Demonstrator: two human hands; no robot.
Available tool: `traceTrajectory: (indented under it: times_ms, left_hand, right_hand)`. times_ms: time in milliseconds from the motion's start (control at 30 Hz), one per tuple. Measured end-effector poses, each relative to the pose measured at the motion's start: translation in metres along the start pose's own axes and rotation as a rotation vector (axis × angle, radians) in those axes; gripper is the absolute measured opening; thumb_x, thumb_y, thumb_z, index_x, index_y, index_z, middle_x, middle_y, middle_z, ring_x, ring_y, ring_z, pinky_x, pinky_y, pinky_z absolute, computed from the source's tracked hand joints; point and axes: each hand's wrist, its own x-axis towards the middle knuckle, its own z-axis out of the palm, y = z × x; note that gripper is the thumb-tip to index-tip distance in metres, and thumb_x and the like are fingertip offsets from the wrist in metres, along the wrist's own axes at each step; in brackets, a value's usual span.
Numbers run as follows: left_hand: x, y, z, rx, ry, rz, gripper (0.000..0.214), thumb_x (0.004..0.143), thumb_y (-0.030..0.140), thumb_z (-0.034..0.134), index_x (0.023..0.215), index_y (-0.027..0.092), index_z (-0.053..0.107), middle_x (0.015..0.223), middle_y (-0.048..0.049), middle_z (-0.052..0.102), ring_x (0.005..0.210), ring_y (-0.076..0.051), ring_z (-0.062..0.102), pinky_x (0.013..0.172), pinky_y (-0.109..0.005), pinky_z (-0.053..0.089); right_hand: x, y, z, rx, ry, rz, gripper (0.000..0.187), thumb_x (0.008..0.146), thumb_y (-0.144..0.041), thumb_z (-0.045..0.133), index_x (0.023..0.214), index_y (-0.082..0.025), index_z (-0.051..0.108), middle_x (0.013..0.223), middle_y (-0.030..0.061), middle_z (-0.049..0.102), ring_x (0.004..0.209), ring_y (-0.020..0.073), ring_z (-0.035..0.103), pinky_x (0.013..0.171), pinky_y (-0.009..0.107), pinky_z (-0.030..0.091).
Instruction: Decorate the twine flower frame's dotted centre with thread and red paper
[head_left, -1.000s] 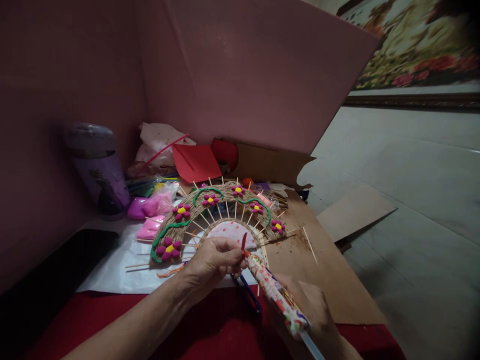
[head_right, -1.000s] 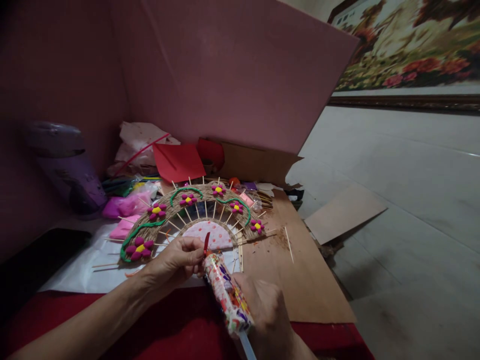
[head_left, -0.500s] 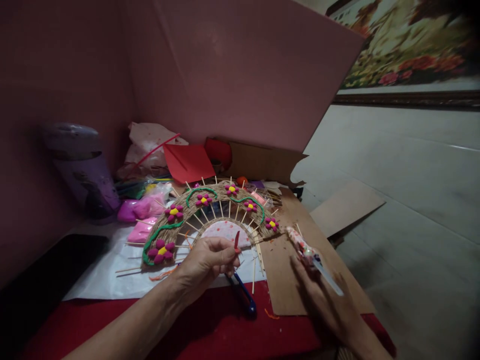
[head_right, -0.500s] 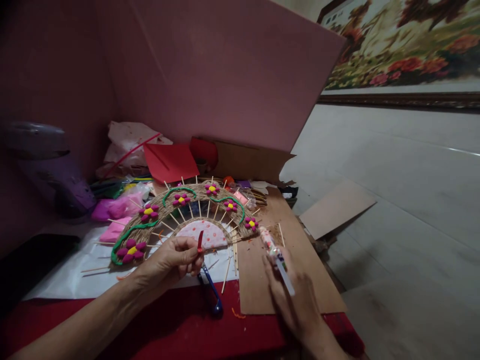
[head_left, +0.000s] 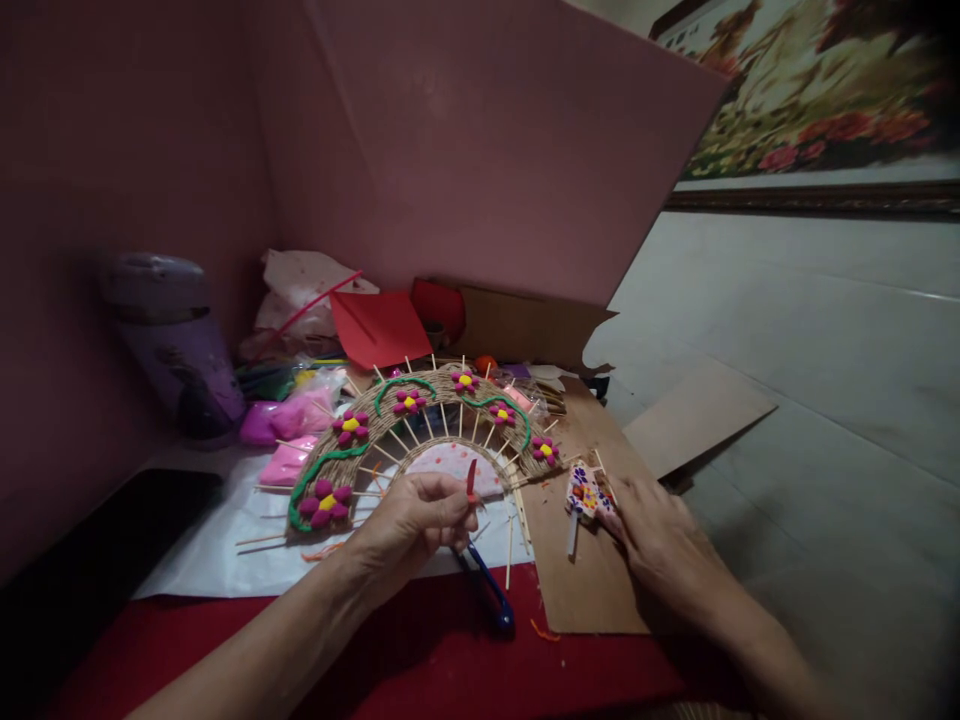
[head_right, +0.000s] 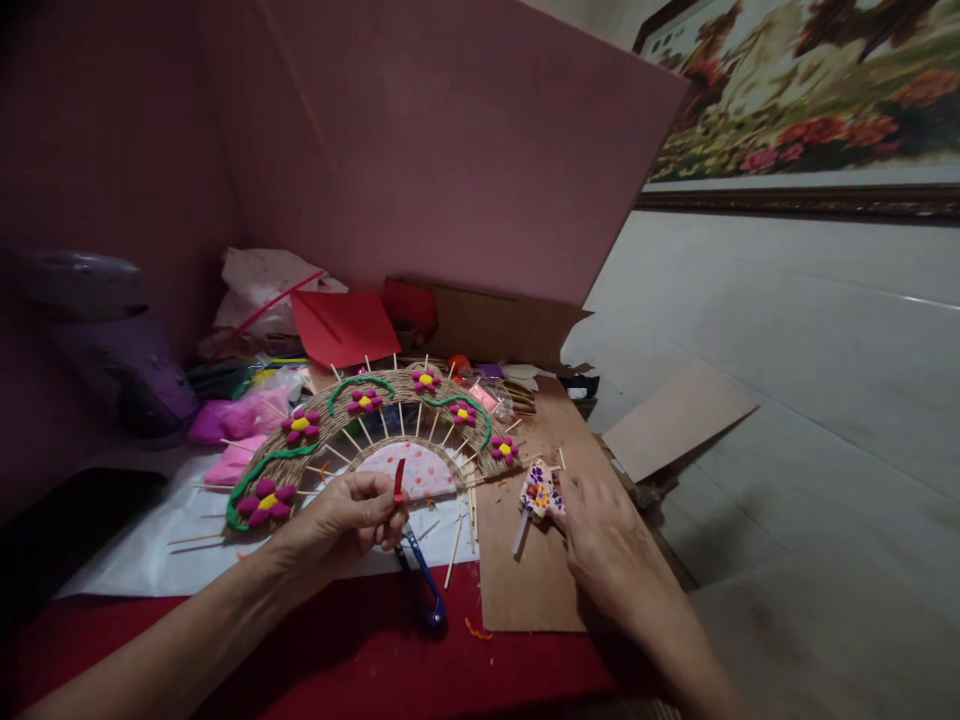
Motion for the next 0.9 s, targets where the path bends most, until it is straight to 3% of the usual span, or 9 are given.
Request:
traceTrajectory:
  times_ms: [100, 200, 300, 400, 500, 900]
  left_hand:
    - [-0.001, -0.001, 0.000, -0.006, -0.035, -0.019, 0.024, 0.057, 0.027, 0.081, 0.059, 0.010, 0.064, 0.053, -0.0049, 0.062, 0.046, -0.010, 0.051, 0.047, -0.021, 0.037]
    - [-0.002, -0.002, 0.000, 0.003, -0.059, -0.040, 0.023, 0.059, 0.028, 0.080, 0.060, 0.011, 0.065, 0.054, -0.0047, 0.062, 0.048, -0.009, 0.051, 0.048, -0.021, 0.036]
    - [-0.003, -0.003, 0.000, 0.029, -0.064, -0.044, 0.025, 0.057, 0.030, 0.081, 0.059, 0.011, 0.065, 0.054, -0.0045, 0.062, 0.048, -0.009, 0.051, 0.049, -0.021, 0.036]
    - [-0.002, -0.002, -0.001, 0.032, -0.069, -0.052, 0.024, 0.057, 0.030, 0.081, 0.059, 0.011, 0.065, 0.055, -0.0040, 0.062, 0.048, -0.009, 0.051, 0.049, -0.021, 0.036]
    - [0.000, -0.003, -0.002, 0.017, -0.070, -0.052, 0.023, 0.058, 0.029, 0.080, 0.059, 0.011, 0.066, 0.055, -0.0039, 0.062, 0.049, -0.009, 0.051, 0.050, -0.021, 0.036]
    - [-0.001, -0.003, -0.002, 0.014, -0.033, -0.060, 0.026, 0.055, 0.031, 0.082, 0.056, 0.011, 0.065, 0.053, -0.0035, 0.062, 0.046, -0.008, 0.051, 0.047, -0.020, 0.036]
  right_hand:
    - [0.018, -0.039, -0.028, 0.352, 0.087, -0.049, 0.026, 0.090, -0.021, 0.042, 0.111, -0.017, 0.057, 0.109, 0.0116, 0.059, 0.105, 0.0260, 0.053, 0.090, 0.045, 0.042]
    - [0.035, -0.083, -0.043, 0.783, -0.006, -0.075, 0.020, 0.091, -0.028, 0.046, 0.105, -0.021, 0.059, 0.103, 0.0059, 0.059, 0.095, 0.0183, 0.055, 0.082, 0.034, 0.046]
    - [0.049, -0.111, -0.045, 1.002, -0.054, -0.111, 0.018, 0.088, -0.028, 0.054, 0.103, -0.019, 0.060, 0.097, 0.0043, 0.058, 0.089, 0.0159, 0.054, 0.077, 0.030, 0.045]
    - [0.058, -0.122, -0.040, 1.089, -0.041, -0.160, 0.008, 0.086, -0.022, 0.055, 0.086, -0.016, 0.061, 0.083, 0.0020, 0.054, 0.078, 0.0139, 0.052, 0.070, 0.027, 0.043]
    - [0.060, -0.124, -0.037, 1.117, 0.003, -0.199, 0.012, 0.086, -0.017, 0.054, 0.075, -0.016, 0.057, 0.077, 0.0004, 0.051, 0.073, 0.0131, 0.050, 0.068, 0.027, 0.041]
    - [0.053, -0.125, -0.039, 1.105, -0.001, -0.219, 0.006, 0.086, -0.016, 0.052, 0.083, -0.018, 0.056, 0.087, 0.0028, 0.052, 0.085, 0.0152, 0.050, 0.073, 0.027, 0.041]
